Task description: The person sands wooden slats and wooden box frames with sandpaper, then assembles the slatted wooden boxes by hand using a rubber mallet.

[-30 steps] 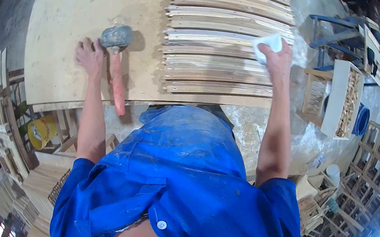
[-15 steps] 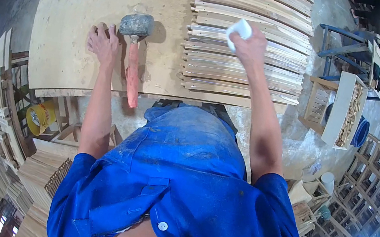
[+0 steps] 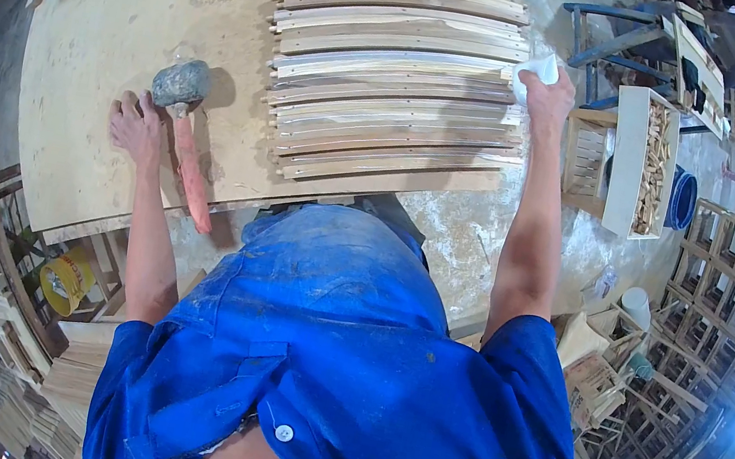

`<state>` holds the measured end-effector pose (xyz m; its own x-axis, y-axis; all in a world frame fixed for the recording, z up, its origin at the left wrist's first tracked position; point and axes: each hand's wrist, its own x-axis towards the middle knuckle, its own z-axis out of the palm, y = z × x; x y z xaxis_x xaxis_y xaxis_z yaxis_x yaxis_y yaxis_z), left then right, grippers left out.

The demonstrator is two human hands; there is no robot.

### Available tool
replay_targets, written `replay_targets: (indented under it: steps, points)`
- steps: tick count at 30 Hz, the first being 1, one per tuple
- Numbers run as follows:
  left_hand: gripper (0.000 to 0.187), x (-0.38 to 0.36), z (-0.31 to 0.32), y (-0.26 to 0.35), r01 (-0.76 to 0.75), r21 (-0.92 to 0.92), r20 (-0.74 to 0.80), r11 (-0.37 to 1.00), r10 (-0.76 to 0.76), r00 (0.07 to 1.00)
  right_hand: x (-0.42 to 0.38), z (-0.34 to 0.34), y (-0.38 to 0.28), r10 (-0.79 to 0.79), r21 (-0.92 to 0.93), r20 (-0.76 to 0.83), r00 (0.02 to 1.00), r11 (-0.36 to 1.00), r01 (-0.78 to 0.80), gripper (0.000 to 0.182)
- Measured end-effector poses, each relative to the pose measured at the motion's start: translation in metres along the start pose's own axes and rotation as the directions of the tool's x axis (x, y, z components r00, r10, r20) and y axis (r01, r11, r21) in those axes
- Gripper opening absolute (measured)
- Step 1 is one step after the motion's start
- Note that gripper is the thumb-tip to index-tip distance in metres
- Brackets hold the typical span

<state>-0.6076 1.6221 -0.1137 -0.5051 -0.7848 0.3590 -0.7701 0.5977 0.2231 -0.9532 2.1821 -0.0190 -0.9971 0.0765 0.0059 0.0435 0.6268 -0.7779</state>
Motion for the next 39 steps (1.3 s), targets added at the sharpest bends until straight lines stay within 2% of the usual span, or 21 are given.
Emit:
replay_targets:
  steps: [2,5,6,8,10,12,13,15,20,22,23,25,28,30,33,36,39]
  points:
    - [0.049,0.001,0.0,-0.001,-0.019,0.006,-0.015,1.0,0.019,1.0,-0.005,-0.001,-0.008,-0.018,-0.038,0.016,1.0,0.999,0.019,0.036]
    - [0.049,-0.002,-0.003,0.004,0.003,0.023,-0.02,1.0,-0.002,1.0,-0.044,0.018,-0.047,0.014,0.295,0.151,0.988,0.954,-0.059,0.04]
    - [0.049,-0.003,-0.005,0.004,0.017,0.043,-0.026,0.999,-0.016,1.0,-0.058,0.035,-0.058,0.008,0.301,0.174,0.985,0.952,-0.061,0.04]
    - [0.048,0.001,-0.005,0.004,0.034,0.002,0.015,0.999,-0.034,0.999,-0.083,0.075,-0.08,-0.047,0.385,0.3,0.953,0.92,-0.076,0.039]
    - [0.048,0.002,-0.007,0.005,0.034,-0.005,0.002,0.999,-0.034,0.999,-0.109,0.118,-0.108,-0.193,0.454,0.393,0.899,0.891,-0.007,0.037]
    - [0.048,0.0,-0.011,0.006,0.033,-0.027,-0.003,0.999,-0.033,0.999,-0.126,0.149,-0.143,-0.249,0.289,0.447,0.859,0.949,0.124,0.04]
    - [0.048,-0.001,-0.013,0.008,0.029,-0.056,0.002,0.998,-0.029,1.0,-0.132,0.163,-0.151,-0.255,0.288,0.453,0.854,0.949,0.13,0.04]
    - [0.05,0.001,-0.017,0.01,0.041,-0.088,0.026,0.995,-0.039,0.999,-0.136,0.186,-0.16,-0.328,0.233,0.395,0.858,0.939,0.251,0.044]
    - [0.049,0.001,-0.015,0.006,0.047,-0.078,0.02,0.996,-0.045,0.999,-0.114,0.175,-0.136,-0.324,0.139,0.392,0.861,0.946,0.293,0.048]
    - [0.048,0.001,-0.015,0.009,0.049,-0.072,0.023,0.996,-0.048,0.999,-0.095,0.16,-0.106,-0.363,0.08,0.248,0.898,0.932,0.354,0.043]
    - [0.048,0.002,-0.015,0.009,0.055,-0.049,0.027,0.997,-0.053,0.998,-0.086,0.146,-0.1,-0.362,0.07,0.243,0.9,0.932,0.356,0.043]
    - [0.049,0.002,-0.015,0.009,0.044,-0.024,0.028,0.999,-0.044,0.999,-0.072,0.117,-0.088,-0.229,0.194,0.266,0.936,0.964,0.181,0.036]
    - [0.049,-0.001,-0.013,0.009,0.016,-0.021,-0.004,1.0,-0.016,1.0,-0.042,0.08,-0.057,-0.196,0.191,0.148,0.969,0.967,0.167,0.032]
    - [0.049,0.0,-0.012,0.009,-0.013,-0.022,0.01,1.0,0.014,1.0,-0.028,0.05,-0.049,-0.192,0.124,0.104,0.976,0.976,0.179,0.034]
    - [0.048,0.0,-0.003,0.003,-0.024,0.058,-0.053,0.998,0.027,0.998,-0.002,0.025,-0.022,-0.102,-0.002,-0.079,0.992,0.995,0.102,0.037]
    - [0.048,0.0,-0.007,0.006,-0.03,0.051,-0.013,0.998,0.03,0.999,0.021,0.005,0.001,-0.043,0.006,-0.086,0.995,0.999,0.043,0.036]
    - [0.048,0.002,-0.004,0.007,-0.041,0.039,-0.006,0.998,0.041,0.999,0.01,0.002,-0.013,0.021,0.174,-0.048,0.999,0.985,-0.012,0.036]
